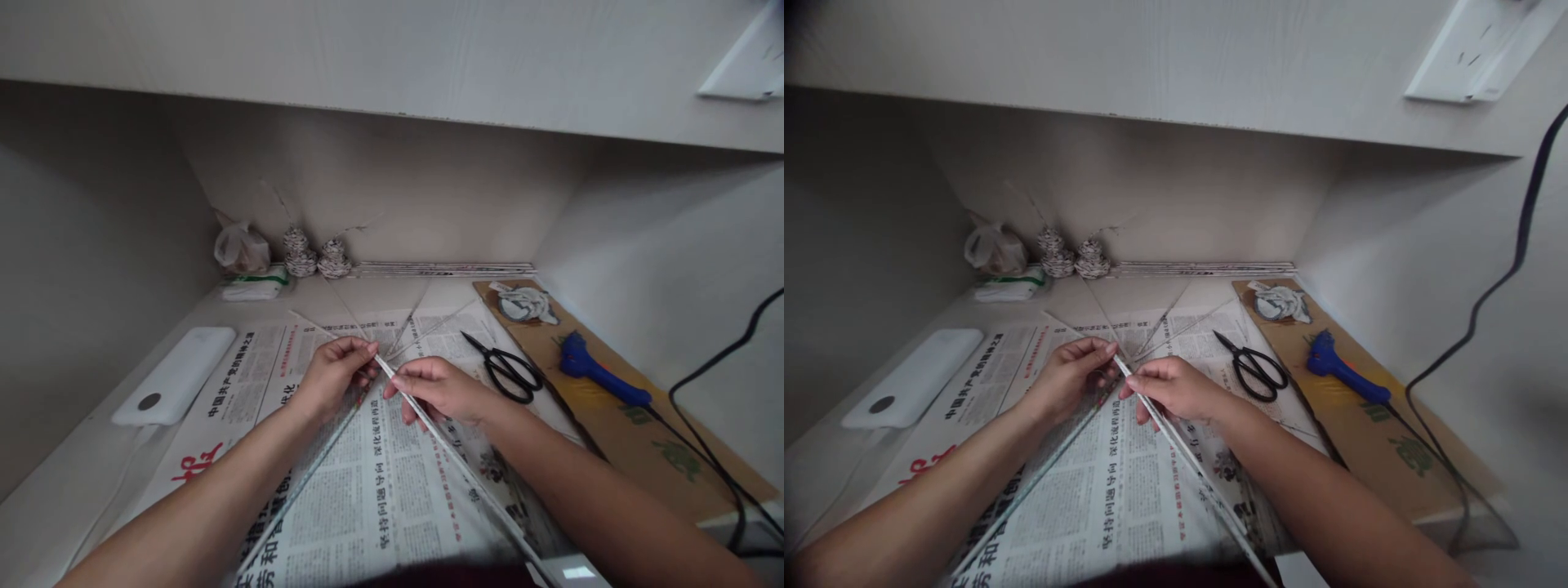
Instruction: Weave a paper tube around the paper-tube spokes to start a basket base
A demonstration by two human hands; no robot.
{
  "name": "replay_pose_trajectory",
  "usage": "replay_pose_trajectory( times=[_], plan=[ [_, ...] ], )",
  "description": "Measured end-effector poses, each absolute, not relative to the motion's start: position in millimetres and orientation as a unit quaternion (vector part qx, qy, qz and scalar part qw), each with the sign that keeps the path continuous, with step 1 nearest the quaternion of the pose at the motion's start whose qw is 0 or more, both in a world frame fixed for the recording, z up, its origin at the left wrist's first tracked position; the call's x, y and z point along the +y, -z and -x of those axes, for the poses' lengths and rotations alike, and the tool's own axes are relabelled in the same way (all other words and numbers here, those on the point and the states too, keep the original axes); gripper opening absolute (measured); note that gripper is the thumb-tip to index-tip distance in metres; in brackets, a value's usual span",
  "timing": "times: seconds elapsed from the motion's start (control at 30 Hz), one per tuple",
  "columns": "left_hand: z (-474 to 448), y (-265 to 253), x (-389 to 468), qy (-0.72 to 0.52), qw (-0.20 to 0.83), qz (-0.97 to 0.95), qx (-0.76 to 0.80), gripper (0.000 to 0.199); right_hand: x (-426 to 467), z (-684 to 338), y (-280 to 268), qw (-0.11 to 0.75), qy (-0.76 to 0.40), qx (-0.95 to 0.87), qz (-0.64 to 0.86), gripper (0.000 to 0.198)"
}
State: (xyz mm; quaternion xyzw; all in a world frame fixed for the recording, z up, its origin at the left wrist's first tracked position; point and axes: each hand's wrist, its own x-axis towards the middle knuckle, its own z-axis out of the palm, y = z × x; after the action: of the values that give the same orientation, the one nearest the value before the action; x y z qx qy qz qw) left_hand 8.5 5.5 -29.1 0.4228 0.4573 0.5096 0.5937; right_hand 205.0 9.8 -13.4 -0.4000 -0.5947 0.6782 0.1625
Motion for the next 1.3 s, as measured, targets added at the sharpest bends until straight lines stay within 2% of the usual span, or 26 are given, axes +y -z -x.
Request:
replay_pose_trajectory(
  times=[0.23, 0.57, 0.8, 1.3],
  plan=[
    [-4, 23, 7, -0.561, 0.571, -0.394, 0.452, 0.026, 13, -210, 9, 0.140, -0.690, -0.609, 0.364, 0.033],
    [-2, 26, 9, -0.599, 0.541, -0.403, 0.431, 0.023, 15, -216, 7, 0.152, -0.712, -0.585, 0.358, 0.036],
    [0, 28, 11, -0.606, 0.528, -0.417, 0.424, 0.021, 14, -215, 12, 0.097, -0.724, -0.607, 0.313, 0.037],
    [-2, 30, 13, -0.610, 0.540, -0.394, 0.425, 0.021, 17, -217, 13, 0.124, -0.720, -0.609, 0.310, 0.044]
  ],
)
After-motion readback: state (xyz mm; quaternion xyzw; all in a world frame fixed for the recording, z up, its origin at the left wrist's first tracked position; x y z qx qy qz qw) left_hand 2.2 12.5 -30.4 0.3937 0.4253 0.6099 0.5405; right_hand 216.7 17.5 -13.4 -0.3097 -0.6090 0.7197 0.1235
